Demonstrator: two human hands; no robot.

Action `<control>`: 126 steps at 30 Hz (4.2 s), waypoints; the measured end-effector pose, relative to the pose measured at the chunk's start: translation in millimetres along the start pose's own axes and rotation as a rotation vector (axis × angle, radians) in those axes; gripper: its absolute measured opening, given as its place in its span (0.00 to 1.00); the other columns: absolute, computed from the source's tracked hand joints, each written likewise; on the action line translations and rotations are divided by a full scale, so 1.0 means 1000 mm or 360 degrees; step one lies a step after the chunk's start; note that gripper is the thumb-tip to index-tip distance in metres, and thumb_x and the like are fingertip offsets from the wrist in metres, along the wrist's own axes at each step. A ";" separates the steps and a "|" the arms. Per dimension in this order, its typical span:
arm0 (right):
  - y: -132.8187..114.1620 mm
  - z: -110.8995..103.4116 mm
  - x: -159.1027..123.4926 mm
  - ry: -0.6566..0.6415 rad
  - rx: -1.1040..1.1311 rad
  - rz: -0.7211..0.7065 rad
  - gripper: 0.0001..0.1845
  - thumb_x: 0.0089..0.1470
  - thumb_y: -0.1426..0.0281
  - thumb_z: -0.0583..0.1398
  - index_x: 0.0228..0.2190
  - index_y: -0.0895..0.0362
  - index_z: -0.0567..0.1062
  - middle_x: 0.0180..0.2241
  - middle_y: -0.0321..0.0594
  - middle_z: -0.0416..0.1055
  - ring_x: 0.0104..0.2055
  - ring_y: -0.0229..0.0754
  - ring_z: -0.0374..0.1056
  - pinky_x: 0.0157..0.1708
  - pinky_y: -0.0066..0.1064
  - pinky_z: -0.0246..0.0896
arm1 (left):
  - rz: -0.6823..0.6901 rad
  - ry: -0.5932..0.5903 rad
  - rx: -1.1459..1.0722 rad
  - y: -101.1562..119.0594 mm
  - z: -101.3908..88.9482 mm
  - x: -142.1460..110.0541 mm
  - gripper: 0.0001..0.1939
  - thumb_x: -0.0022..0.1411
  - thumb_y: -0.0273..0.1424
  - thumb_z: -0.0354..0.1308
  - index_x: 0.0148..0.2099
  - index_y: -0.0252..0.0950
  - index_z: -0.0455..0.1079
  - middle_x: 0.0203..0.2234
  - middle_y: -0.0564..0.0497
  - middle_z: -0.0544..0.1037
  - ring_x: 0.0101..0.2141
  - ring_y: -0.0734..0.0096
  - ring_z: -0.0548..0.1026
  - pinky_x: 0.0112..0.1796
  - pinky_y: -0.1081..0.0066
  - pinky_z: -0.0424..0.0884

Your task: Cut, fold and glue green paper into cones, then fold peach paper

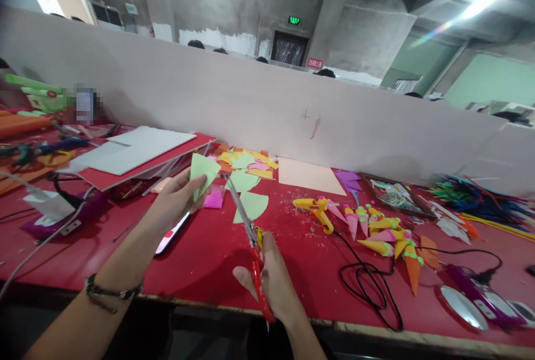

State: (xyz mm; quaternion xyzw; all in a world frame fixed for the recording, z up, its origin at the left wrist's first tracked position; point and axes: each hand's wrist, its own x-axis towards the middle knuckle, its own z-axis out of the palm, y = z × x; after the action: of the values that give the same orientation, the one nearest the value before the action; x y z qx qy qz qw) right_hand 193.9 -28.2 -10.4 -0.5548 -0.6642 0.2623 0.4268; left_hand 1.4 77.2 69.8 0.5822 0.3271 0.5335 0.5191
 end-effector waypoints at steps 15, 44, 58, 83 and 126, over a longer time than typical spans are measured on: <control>0.005 -0.010 0.003 -0.0120 -0.0376 -0.0072 0.24 0.46 0.63 0.56 0.45 0.54 0.58 0.42 0.45 0.64 0.44 0.47 0.62 0.39 0.34 0.60 | 0.0115 -0.0061 0.0355 -0.007 0.004 -0.004 0.10 0.59 0.37 0.48 0.30 0.35 0.57 0.15 0.60 0.63 0.13 0.84 0.58 0.17 0.80 0.54; -0.012 -0.013 0.016 -0.0289 -0.0165 -0.0145 0.15 0.49 0.62 0.54 0.37 0.57 0.62 0.34 0.41 0.63 0.36 0.41 0.61 0.36 0.31 0.57 | -0.0163 -0.0673 0.0513 -0.011 0.004 -0.010 0.15 0.60 0.42 0.42 0.29 0.36 0.56 0.18 0.58 0.57 0.18 0.82 0.56 0.18 0.81 0.54; -0.005 -0.010 0.017 -0.0298 -0.0091 -0.0052 0.14 0.50 0.59 0.53 0.24 0.57 0.59 0.22 0.32 0.56 0.23 0.33 0.52 0.21 0.24 0.48 | -0.0053 -0.0681 0.0623 -0.011 0.006 -0.011 0.17 0.62 0.40 0.40 0.26 0.35 0.55 0.14 0.59 0.61 0.14 0.82 0.59 0.18 0.78 0.56; -0.008 -0.009 0.020 -0.0249 -0.0234 0.0136 0.16 0.48 0.57 0.53 0.21 0.57 0.59 0.18 0.31 0.55 0.20 0.32 0.51 0.19 0.24 0.46 | -0.0145 -0.0577 0.0598 -0.022 0.001 -0.010 0.16 0.61 0.39 0.42 0.25 0.35 0.57 0.13 0.59 0.61 0.14 0.81 0.58 0.19 0.77 0.55; 0.009 -0.017 0.020 0.0088 -0.0665 0.0139 0.17 0.44 0.56 0.56 0.21 0.56 0.61 0.18 0.31 0.59 0.21 0.34 0.55 0.21 0.24 0.48 | 0.0154 -0.0139 0.2085 -0.080 -0.013 -0.007 0.18 0.55 0.33 0.51 0.47 0.31 0.61 0.41 0.39 0.69 0.42 0.55 0.66 0.37 0.64 0.61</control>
State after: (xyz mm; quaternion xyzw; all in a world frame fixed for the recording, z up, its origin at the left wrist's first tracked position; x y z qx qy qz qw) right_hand 212.5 -9.4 -3.9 -0.6664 -0.6677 0.1217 0.3088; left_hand 1.6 93.6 -10.1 0.8130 0.5362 0.2226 0.0455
